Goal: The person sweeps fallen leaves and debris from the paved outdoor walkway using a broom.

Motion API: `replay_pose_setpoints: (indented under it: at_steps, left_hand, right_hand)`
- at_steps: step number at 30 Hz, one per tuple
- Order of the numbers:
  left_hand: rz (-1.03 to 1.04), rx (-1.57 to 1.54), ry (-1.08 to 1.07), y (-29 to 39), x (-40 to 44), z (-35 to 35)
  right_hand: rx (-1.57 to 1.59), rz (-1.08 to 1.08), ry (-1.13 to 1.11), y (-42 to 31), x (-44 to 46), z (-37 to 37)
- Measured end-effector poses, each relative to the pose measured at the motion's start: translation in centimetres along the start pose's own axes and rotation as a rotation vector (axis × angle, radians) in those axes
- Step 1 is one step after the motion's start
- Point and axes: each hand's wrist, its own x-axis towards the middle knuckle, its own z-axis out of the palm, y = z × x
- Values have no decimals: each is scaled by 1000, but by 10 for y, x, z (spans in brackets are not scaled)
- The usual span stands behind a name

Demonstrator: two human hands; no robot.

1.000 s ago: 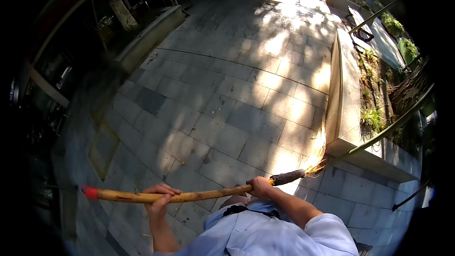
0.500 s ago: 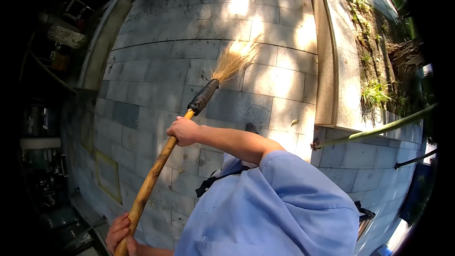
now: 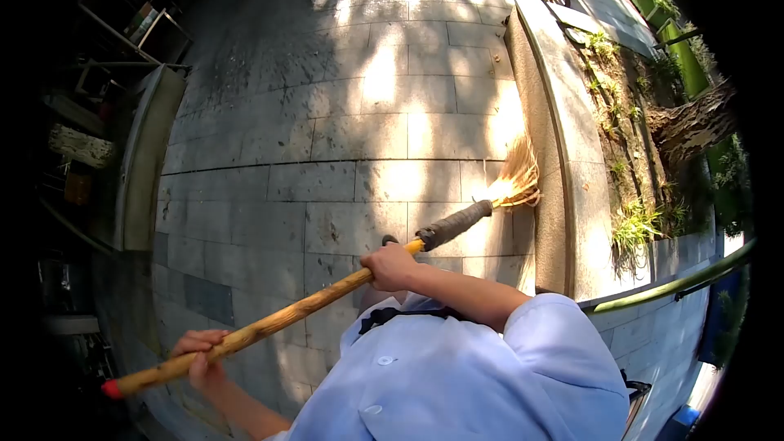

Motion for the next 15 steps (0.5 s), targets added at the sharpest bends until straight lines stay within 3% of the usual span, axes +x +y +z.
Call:
replay_pose_setpoints:
  at_steps: [5,7,8,12,15]
  left_hand:
    - [-37,-2,-160,-38,140,75]
    - [146,91,-269,-24,161,75]
    - [149,121,-224,-15,165,75]
    - [218,317,-178,3,159,76]
    - [315,603,-228,13,149,75]
  right_hand:
    - [46,150,53,66,44,-55]
    - [105,31,160,72,82,-63]
    - [82,-63,198,74,106,-67]
    - [27,-209,59,67,184,-96]
    - [35,-326,94,65,215,-102]
